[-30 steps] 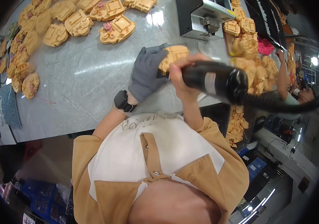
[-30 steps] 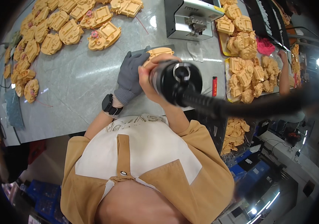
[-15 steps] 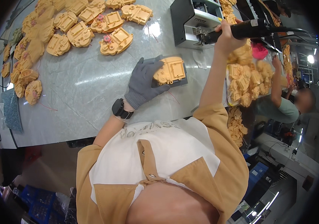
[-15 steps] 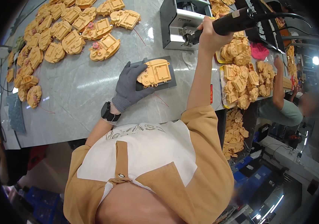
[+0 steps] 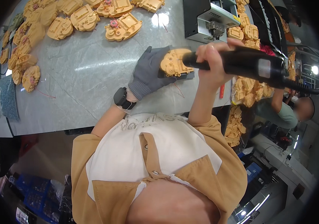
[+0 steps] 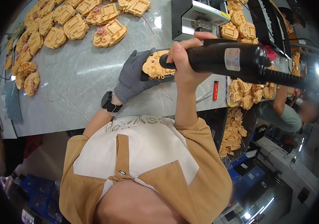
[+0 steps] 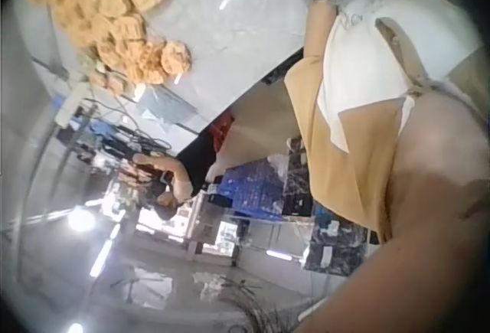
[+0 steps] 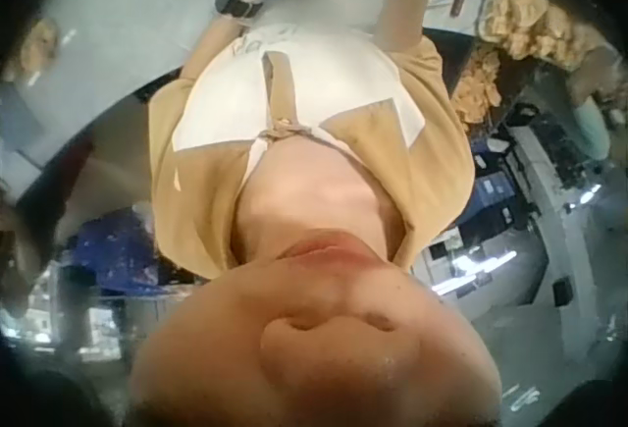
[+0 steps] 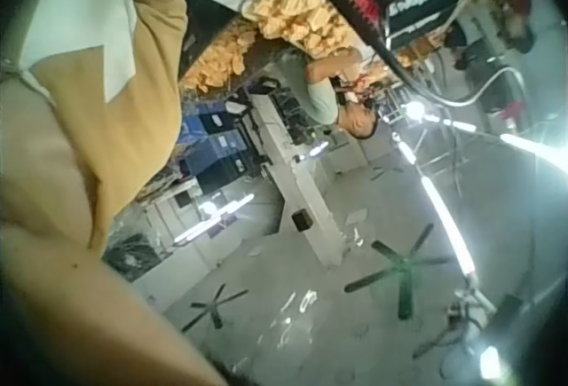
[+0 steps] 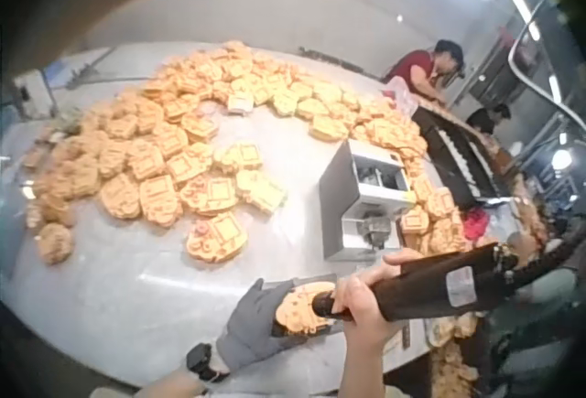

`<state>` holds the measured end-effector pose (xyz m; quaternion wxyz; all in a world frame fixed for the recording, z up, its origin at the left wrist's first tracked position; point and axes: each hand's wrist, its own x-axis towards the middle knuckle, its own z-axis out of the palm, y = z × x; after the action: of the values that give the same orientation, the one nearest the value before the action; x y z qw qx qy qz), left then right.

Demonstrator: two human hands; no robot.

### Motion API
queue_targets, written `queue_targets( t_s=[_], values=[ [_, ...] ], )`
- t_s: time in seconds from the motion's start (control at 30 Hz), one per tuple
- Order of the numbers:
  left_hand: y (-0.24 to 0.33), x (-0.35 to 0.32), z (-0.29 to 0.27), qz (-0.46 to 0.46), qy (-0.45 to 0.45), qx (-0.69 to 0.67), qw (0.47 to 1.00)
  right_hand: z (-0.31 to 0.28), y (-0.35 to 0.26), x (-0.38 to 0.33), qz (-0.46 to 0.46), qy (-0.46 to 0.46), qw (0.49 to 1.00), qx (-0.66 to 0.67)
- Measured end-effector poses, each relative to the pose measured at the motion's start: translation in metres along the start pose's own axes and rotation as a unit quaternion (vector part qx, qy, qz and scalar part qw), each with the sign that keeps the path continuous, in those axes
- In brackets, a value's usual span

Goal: The person uses a handheld electric drill to make holes in small yellow plastic parts. They pick up each part, position it on a gray block, drill a hole, and then place the finished part aside on the table.

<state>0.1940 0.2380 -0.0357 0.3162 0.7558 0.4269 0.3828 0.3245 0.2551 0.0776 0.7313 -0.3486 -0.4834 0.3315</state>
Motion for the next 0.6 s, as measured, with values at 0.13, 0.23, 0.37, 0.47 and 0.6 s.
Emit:
queue_targets(
  t_s=[0.13,0.23,0.37,0.47,0.6],
  values=[
    [-0.001,0.001,0.000,0.007,0.017,-0.005,1.000,0.008,0.008,0.006,0.013,-0.010,0.999,-0.034],
    [0.001,0.002,-0.003,0.005,0.020,-0.013,1.000,0.011,0.012,0.010,0.028,-0.021,0.999,-0.037],
    [-0.001,0.001,-0.001,0.012,0.028,-0.018,0.999,0.011,0.027,0.017,0.031,-0.039,0.996,-0.072],
    [0.000,0.004,-0.004,0.011,0.023,-0.025,0.999,0.014,0.033,0.022,0.045,-0.041,0.996,-0.071],
    [-0.002,0.003,-0.004,-0.001,0.008,-0.034,0.999,0.017,0.030,0.024,0.068,-0.080,0.984,-0.147]
  ],
)
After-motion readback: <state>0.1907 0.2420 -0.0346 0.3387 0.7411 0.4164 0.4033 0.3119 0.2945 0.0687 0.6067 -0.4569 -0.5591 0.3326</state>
